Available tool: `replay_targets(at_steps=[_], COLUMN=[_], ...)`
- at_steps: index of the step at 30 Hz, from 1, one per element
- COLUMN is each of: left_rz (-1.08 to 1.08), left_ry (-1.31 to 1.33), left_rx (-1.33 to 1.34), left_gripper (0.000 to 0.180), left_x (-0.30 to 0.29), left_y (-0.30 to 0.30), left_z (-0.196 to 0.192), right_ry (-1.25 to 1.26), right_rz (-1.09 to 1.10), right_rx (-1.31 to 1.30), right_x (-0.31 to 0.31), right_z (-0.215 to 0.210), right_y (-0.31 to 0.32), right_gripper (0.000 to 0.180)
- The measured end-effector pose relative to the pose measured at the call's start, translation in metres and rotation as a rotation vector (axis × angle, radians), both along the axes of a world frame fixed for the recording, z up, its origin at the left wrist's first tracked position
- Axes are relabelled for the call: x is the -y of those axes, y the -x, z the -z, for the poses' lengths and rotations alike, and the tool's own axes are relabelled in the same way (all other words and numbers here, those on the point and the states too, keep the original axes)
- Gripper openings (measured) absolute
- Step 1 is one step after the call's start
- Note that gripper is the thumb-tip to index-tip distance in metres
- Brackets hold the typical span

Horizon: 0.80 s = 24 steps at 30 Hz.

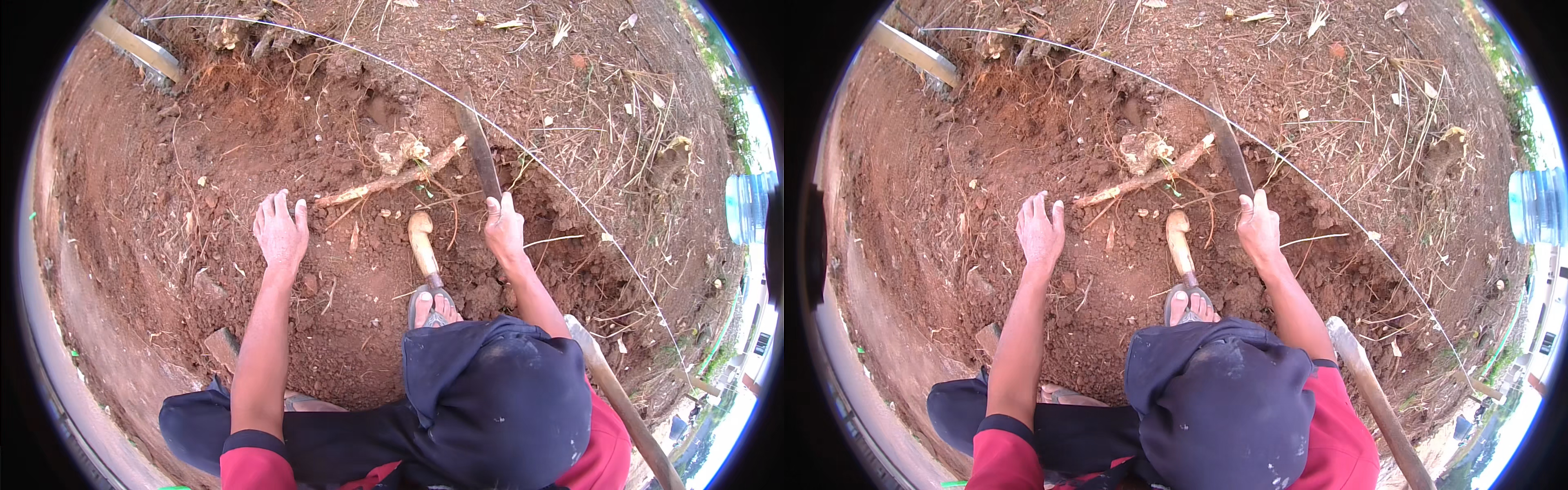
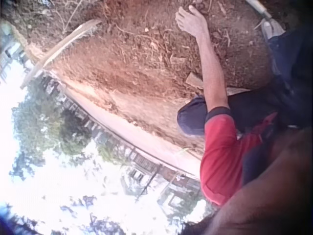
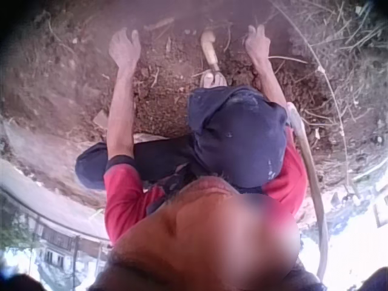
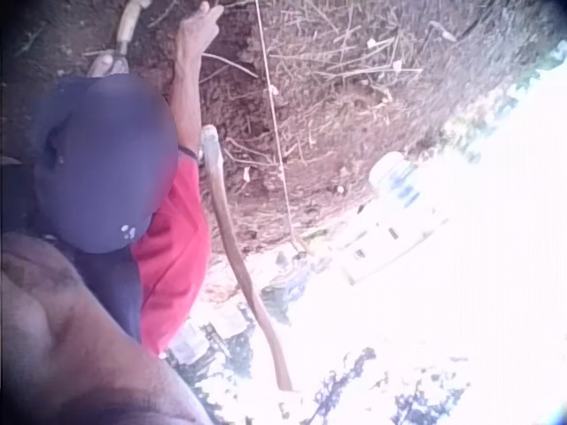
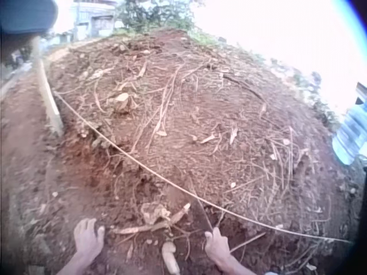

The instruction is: The person digs into the soil next to a string line using a machete to uncover and cut through plant roots, then removes the root pieces by hand.

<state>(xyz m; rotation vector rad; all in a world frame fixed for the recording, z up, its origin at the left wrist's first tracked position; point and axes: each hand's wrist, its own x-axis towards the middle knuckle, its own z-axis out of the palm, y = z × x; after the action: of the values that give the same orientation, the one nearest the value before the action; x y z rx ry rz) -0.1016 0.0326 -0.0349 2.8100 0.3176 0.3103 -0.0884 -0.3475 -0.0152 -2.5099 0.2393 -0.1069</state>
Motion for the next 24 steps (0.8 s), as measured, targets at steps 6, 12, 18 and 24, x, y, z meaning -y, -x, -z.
replay_targets(at_steps=[6, 12, 18, 24], left_rz=[0.007, -0.018, -0.018, -0.019], left_ry=[0.044, 0.129, 0.149, 0.091], left_rx=[0.074, 0.13, 0.123, 0.19], left_gripper=[0.036, 0.034, 0.035, 0.031], left_x=[-0.026, -0.014, -0.025, -0.024], left_y=[0.025, 0.013, 0.023, 0.019], left_z=[0.03, 0.026, 0.034, 0.029], right_ry=[-0.485, -0.494, 0.017, -0.627], right_rz=[0.203, 0.218, -0.092, 0.239], right_rx=[0.412, 0.586, -0.011, 0.649], right_x=[0.031, -0.003, 0.01, -0.001], right_z=[-0.076, -0.058, -0.034, -0.132], right_y=[-0.033, -0.05, -0.026, -0.058], right_gripper=[0.038, 0.036, 0.031, 0.04])
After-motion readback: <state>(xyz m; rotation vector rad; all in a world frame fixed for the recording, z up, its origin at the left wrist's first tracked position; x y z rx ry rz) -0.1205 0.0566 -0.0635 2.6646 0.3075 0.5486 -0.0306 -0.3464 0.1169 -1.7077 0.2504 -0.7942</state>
